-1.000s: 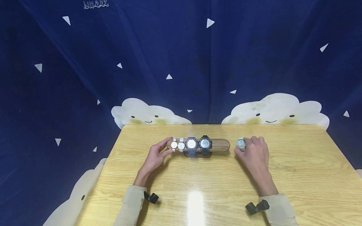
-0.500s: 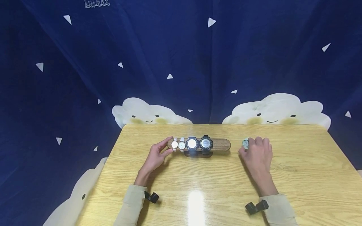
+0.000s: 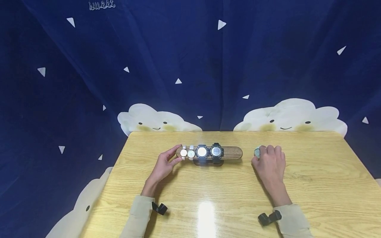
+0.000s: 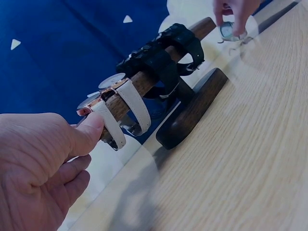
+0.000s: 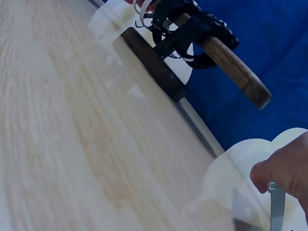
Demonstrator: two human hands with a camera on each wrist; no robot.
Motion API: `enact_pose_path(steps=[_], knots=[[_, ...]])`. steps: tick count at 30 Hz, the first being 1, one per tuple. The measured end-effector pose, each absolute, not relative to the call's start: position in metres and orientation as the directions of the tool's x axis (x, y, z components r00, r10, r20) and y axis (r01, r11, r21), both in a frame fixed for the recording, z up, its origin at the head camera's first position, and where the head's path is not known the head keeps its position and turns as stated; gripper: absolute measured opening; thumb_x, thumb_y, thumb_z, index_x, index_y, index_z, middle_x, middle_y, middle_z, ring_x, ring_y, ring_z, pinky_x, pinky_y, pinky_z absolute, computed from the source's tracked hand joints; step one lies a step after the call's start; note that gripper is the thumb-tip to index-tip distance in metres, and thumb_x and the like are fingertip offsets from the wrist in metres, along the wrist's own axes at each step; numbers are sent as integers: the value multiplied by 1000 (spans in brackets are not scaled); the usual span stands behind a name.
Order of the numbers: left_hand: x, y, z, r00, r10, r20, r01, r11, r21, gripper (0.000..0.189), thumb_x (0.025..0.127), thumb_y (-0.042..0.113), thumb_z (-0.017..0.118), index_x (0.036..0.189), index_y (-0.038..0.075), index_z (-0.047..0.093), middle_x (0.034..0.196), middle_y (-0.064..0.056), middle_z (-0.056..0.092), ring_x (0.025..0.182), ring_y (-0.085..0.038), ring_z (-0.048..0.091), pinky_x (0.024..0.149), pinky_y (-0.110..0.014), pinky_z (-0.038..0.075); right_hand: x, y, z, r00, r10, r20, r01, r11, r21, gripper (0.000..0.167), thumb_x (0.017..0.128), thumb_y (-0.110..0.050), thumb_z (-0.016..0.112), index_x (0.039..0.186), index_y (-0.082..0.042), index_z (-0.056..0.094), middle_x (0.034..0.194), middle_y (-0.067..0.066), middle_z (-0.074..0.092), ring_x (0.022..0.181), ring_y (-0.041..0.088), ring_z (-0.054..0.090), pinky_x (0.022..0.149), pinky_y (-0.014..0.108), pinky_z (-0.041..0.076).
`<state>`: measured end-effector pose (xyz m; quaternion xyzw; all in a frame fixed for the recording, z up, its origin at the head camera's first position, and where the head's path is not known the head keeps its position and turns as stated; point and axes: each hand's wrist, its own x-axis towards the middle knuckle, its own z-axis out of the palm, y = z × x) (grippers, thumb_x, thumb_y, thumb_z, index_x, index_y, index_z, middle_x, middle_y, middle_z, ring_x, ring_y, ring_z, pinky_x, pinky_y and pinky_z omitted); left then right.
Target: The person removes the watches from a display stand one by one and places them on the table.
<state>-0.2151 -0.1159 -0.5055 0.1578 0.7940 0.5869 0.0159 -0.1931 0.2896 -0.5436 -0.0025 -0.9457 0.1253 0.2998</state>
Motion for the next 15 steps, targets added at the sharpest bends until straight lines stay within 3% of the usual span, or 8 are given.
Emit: enact_pose_path(steps=[7, 15], knots=[[-212, -115, -502, -945, 276, 175, 246, 248, 937, 56, 96, -7, 67, 150, -7, 49, 155, -26, 48, 145, -45, 42, 120, -59, 35, -195, 292, -554, -771, 48, 636, -94, 978, -188, 25, 68, -7, 67, 89, 5, 66, 69, 17, 52, 65, 35, 35, 55, 42, 29], [-220, -118, -512, -944, 280, 175, 255, 283, 924, 56, 96, -6, 68, 150, -6, 50, 154, -27, 47, 144, -46, 43, 118, -59, 37, -198, 292, -561, -754, 57, 654, -94, 977, -193, 15, 69, -6, 67, 82, 2, 64, 68, 18, 56, 66, 36, 37, 57, 45, 27]])
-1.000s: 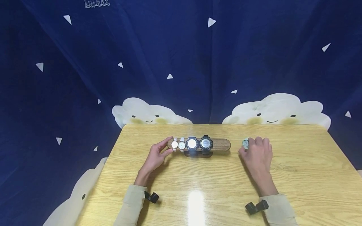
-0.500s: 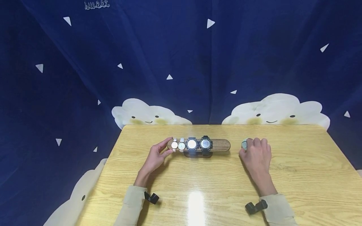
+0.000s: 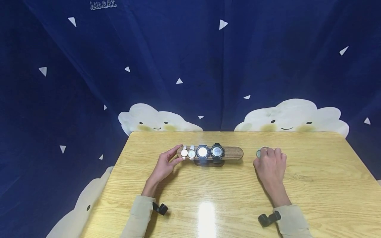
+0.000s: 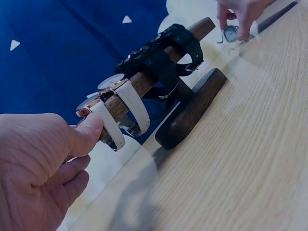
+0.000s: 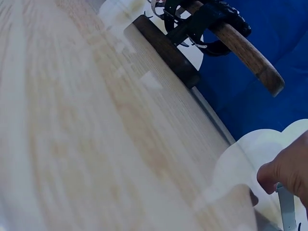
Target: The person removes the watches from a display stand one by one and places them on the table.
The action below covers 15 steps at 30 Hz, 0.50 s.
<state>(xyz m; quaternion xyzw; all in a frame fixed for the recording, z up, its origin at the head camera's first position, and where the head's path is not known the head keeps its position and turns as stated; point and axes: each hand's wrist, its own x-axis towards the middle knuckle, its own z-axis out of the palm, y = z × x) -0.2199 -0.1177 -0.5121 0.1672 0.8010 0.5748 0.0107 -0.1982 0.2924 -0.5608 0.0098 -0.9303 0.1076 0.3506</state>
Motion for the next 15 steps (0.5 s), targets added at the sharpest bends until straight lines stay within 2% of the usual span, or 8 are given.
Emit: enact_pose_path(steps=[6, 10, 15], knots=[[-228, -121, -529, -947, 264, 181, 256, 286, 923, 59, 95, -3, 70, 151, -1, 51, 155, -22, 50, 145, -41, 45, 119, -53, 38, -199, 291, -561, -755, 55, 654, -93, 977, -189, 13, 72, -5, 70, 78, 1, 61, 65, 17, 53, 65, 37, 37, 58, 46, 27], [-228, -123, -530, -945, 265, 190, 263, 275, 925, 59, 95, 2, 72, 151, 3, 54, 154, -16, 53, 145, -35, 47, 120, -49, 39, -199, 291, -562, -748, 47, 662, -97, 979, -179, 15, 72, -4, 71, 77, 1, 58, 64, 16, 51, 65, 36, 37, 58, 46, 27], [-228, -124, -530, -940, 275, 201, 282, 298, 912, 58, 96, 7, 72, 151, 5, 55, 155, -13, 53, 145, -34, 47, 120, -48, 39, -199, 291, -565, -738, 45, 673, -99, 980, -174, 17, 72, -3, 70, 75, -1, 54, 63, 14, 47, 64, 36, 35, 58, 46, 26]])
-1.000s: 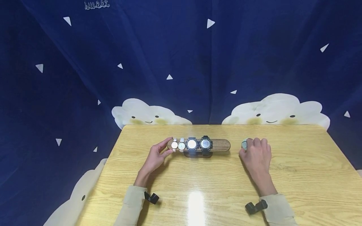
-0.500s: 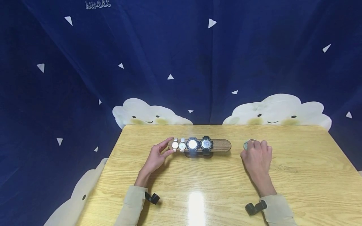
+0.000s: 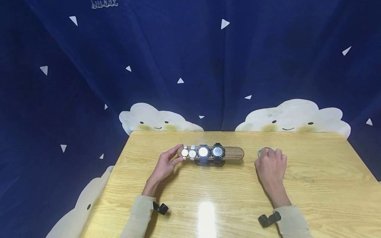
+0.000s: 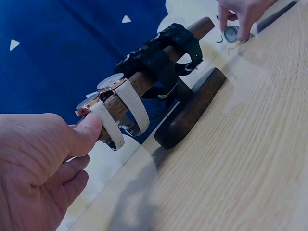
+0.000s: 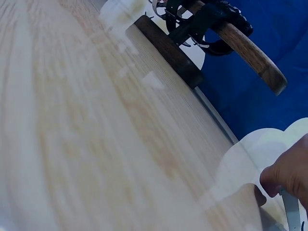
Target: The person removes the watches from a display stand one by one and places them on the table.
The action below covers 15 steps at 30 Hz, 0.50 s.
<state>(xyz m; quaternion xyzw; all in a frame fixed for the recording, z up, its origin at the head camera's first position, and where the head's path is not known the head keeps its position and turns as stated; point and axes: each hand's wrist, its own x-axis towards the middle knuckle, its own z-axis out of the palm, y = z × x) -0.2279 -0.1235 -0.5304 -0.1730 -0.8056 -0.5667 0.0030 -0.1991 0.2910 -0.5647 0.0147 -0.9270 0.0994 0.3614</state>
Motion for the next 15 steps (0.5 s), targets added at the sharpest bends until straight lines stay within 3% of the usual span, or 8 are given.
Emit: enact_pose_path(steps=[9, 15], knots=[[-229, -124, -531, -934, 283, 217, 302, 300, 905, 56, 96, 7, 72, 150, 8, 56, 154, -12, 54, 145, -34, 46, 120, -48, 38, -198, 290, -566, -750, 48, 659, -101, 977, -186, 12, 74, -1, 69, 77, 1, 57, 64, 15, 50, 64, 35, 35, 57, 46, 25], [-230, -124, -533, -927, 295, 231, 315, 276, 908, 57, 96, 7, 71, 151, 5, 55, 154, -12, 54, 146, -33, 46, 121, -47, 38, -198, 290, -567, -758, 53, 650, -102, 975, -199, 16, 75, 1, 67, 74, -2, 52, 65, 15, 52, 63, 34, 34, 57, 44, 24]])
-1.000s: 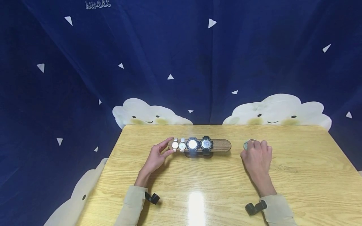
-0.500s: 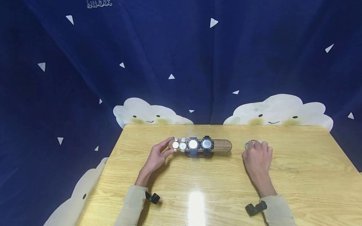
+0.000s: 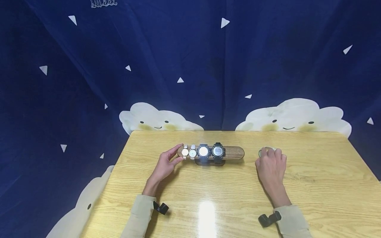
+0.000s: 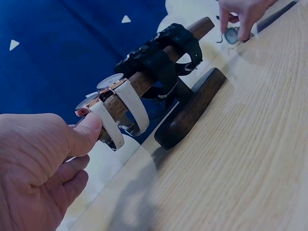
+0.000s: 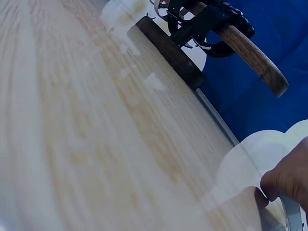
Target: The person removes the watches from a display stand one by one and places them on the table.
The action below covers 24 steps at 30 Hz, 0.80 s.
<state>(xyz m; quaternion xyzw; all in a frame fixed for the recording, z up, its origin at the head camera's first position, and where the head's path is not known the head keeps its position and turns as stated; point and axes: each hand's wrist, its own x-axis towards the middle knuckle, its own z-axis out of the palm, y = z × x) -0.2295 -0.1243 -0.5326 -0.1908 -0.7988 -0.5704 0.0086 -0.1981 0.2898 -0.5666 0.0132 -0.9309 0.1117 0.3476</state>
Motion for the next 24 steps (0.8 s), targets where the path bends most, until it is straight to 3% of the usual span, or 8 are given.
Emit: enact_pose_path(steps=[12, 24], knots=[[-230, -122, -532, -928, 279, 245, 318, 253, 914, 58, 93, -2, 72, 149, 0, 55, 152, -19, 54, 144, -37, 48, 120, -52, 38, -200, 291, -567, -758, 49, 650, -106, 975, -196, 21, 76, 3, 66, 73, -5, 47, 63, 13, 47, 62, 32, 31, 56, 42, 23], [-231, -123, -533, -931, 278, 236, 306, 244, 920, 57, 93, 3, 73, 148, 4, 57, 152, -15, 56, 144, -35, 48, 119, -48, 40, -201, 292, -570, -756, 48, 653, -112, 973, -201, 25, 77, 2, 68, 70, -7, 45, 62, 11, 44, 63, 33, 33, 56, 42, 23]])
